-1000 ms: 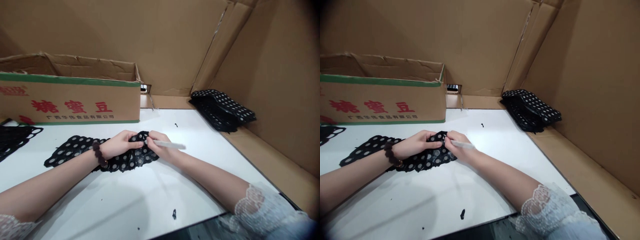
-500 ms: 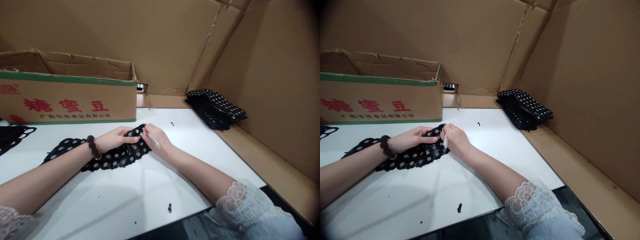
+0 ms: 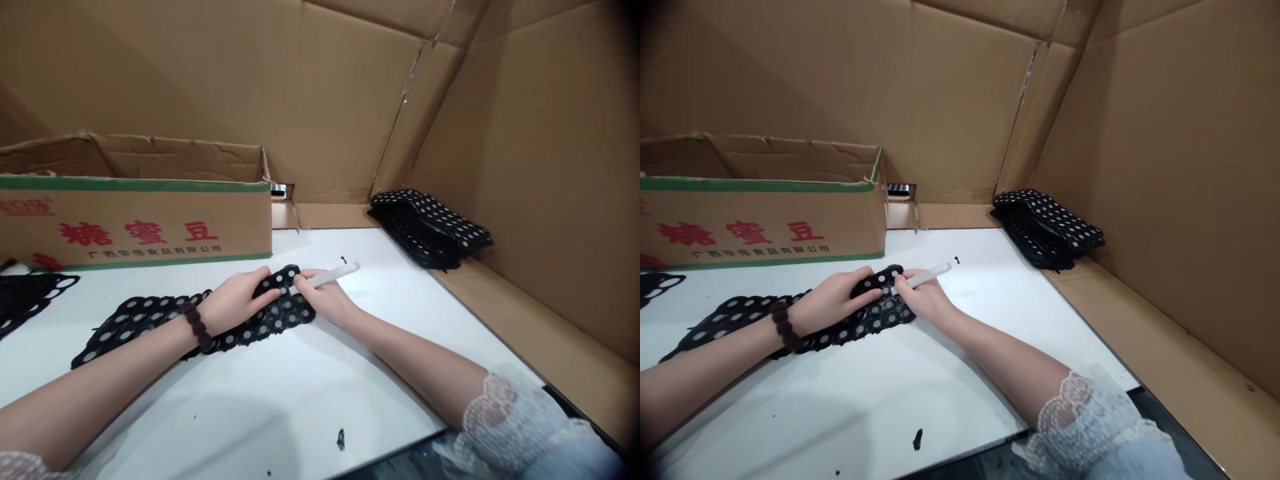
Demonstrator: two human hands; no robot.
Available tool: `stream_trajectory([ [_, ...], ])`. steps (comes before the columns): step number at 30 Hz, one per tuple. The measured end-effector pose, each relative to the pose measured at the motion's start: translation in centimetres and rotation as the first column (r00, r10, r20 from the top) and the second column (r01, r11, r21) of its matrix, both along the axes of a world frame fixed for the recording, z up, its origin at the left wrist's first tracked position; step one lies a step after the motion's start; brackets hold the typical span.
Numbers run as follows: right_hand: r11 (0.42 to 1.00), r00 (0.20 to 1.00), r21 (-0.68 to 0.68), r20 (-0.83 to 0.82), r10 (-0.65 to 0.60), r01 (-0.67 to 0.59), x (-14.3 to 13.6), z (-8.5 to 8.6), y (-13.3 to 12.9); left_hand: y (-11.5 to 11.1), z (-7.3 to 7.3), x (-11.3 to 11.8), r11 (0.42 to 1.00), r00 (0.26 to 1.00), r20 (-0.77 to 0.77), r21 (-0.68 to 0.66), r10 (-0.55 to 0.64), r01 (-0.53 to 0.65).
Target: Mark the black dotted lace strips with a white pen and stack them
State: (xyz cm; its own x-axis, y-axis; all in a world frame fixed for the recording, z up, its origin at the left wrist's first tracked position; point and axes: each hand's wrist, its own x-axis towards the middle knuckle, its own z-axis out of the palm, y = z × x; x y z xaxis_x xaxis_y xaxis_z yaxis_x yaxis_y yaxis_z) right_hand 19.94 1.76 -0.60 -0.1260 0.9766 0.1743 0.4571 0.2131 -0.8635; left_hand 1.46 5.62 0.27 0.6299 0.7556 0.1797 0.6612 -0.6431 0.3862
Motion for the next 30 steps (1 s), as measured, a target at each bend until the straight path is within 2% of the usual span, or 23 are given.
stream_trajectory([
  [6,0.995,0.997,-0.061,-0.021,0.076,-0.077,0.4,0.0,0.3,0.0,0.3,-0.3,0.999,0.997,0.063,-0.012,0.054,-0.053],
  [10,0.994,0.995,-0.074,-0.065,0.073,-0.078,0.6,0.1,0.4,0.4,0.7,-0.3,0.988,0.995,0.089,-0.142,-0.046,0.058],
  [15,0.986,0.983,-0.051,-0.107,0.151,-0.157,0.3,0.6,-0.1,0.4,1.1,-0.3,0.891,0.969,0.187,-0.395,-0.163,0.226],
  [21,0.987,0.984,-0.009,-0.085,0.158,-0.160,0.0,0.4,-0.5,0.6,0.9,-0.6,0.813,0.964,0.249,-0.539,-0.097,0.221],
  [27,0.989,0.985,0.001,-0.083,0.150,-0.150,-0.3,0.1,-0.6,0.7,0.8,-0.6,0.762,0.957,0.283,-0.605,-0.066,0.231],
  [30,0.989,0.992,0.082,-0.020,0.126,-0.124,-0.6,0.1,-0.7,0.6,0.8,-0.5,0.750,0.949,0.307,-0.613,-0.066,0.250],
])
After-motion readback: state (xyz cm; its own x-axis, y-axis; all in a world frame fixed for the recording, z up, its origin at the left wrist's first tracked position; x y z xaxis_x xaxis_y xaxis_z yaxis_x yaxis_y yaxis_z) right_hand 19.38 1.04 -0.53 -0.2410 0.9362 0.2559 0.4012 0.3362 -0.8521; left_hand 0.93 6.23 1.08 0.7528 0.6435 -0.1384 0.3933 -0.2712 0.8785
